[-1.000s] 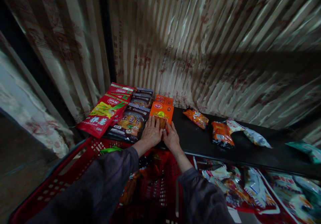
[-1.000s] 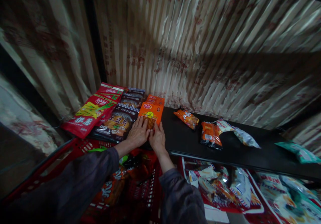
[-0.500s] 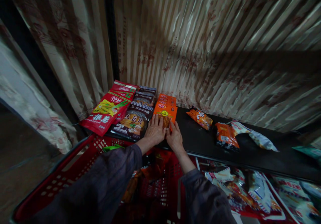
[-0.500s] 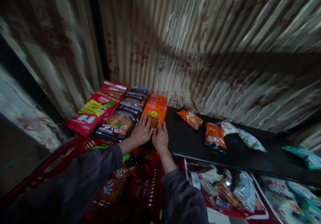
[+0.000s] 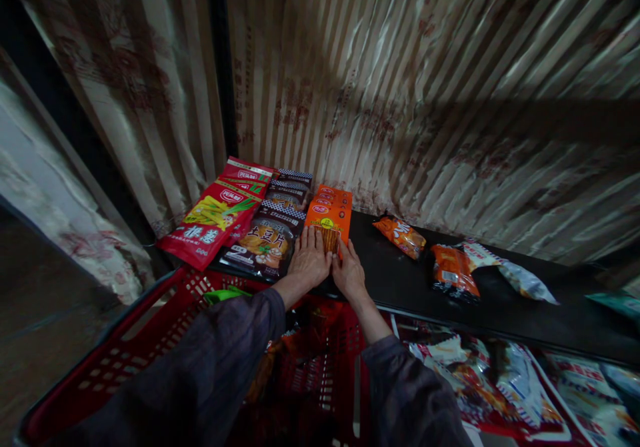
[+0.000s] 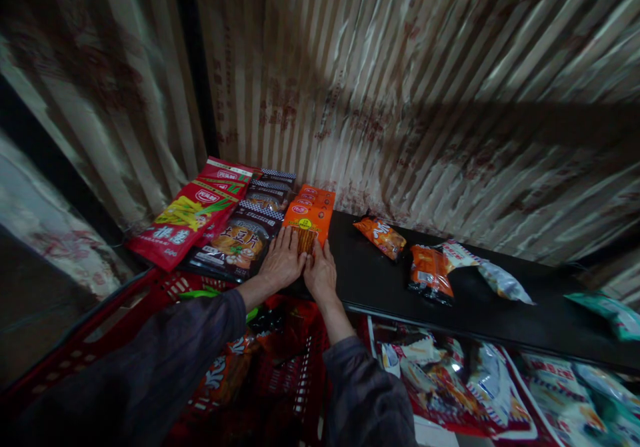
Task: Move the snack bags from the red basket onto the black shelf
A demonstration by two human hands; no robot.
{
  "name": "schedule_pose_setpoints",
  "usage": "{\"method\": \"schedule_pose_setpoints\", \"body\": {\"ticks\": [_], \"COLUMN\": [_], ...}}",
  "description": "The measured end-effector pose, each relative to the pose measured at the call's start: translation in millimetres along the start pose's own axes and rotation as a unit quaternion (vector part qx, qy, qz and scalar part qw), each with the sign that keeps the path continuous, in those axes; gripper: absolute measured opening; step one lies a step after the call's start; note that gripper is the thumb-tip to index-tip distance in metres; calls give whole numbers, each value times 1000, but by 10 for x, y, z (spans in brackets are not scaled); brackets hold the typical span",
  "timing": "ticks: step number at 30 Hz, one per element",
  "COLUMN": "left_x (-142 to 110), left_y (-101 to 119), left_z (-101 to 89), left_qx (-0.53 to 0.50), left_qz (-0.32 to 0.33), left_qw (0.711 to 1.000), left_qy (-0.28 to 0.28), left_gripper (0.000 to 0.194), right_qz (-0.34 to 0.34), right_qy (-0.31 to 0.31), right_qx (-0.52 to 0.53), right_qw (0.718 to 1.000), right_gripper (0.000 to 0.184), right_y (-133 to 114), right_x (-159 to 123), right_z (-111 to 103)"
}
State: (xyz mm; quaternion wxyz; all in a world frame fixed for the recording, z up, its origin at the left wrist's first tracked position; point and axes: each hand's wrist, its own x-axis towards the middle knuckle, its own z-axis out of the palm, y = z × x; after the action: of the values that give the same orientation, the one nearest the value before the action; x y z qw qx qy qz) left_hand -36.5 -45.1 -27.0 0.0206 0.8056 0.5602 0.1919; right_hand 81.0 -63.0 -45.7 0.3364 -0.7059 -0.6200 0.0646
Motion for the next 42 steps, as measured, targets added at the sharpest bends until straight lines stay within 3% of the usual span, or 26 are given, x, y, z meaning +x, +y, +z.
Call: {"method": "schedule_pose_setpoints", "body": {"ticks": [20, 29, 33, 37, 42], "left_x": [-22, -101, -271, -624, -1001], "left_y": [-33, -63, -230, -533, -1029], "left_z": [23, -10, -152, -363, -607], "left_qx": [-1, -10, -32, -41, -20], "left_qz": [58, 118, 145, 134, 48], "left_qw": [997, 986, 980, 976, 981], "left_qy": [48, 118, 132, 167, 188], "left_gripper": [59, 46, 38, 37, 45], "right_qz": [-12, -62, -100, -144, -167], "right_qy": [16, 107, 118, 95, 50], "right_qx": [-14, 19, 35, 53, 107], "right_qw": [1000, 992, 987, 983, 979], "right_gripper": [52, 61, 61, 57, 54], "right_y": [14, 172, 108, -95, -470], "right_x": [-57, -134, -361, -640, -795], "right_z": [25, 52, -31, -72, -2]}}
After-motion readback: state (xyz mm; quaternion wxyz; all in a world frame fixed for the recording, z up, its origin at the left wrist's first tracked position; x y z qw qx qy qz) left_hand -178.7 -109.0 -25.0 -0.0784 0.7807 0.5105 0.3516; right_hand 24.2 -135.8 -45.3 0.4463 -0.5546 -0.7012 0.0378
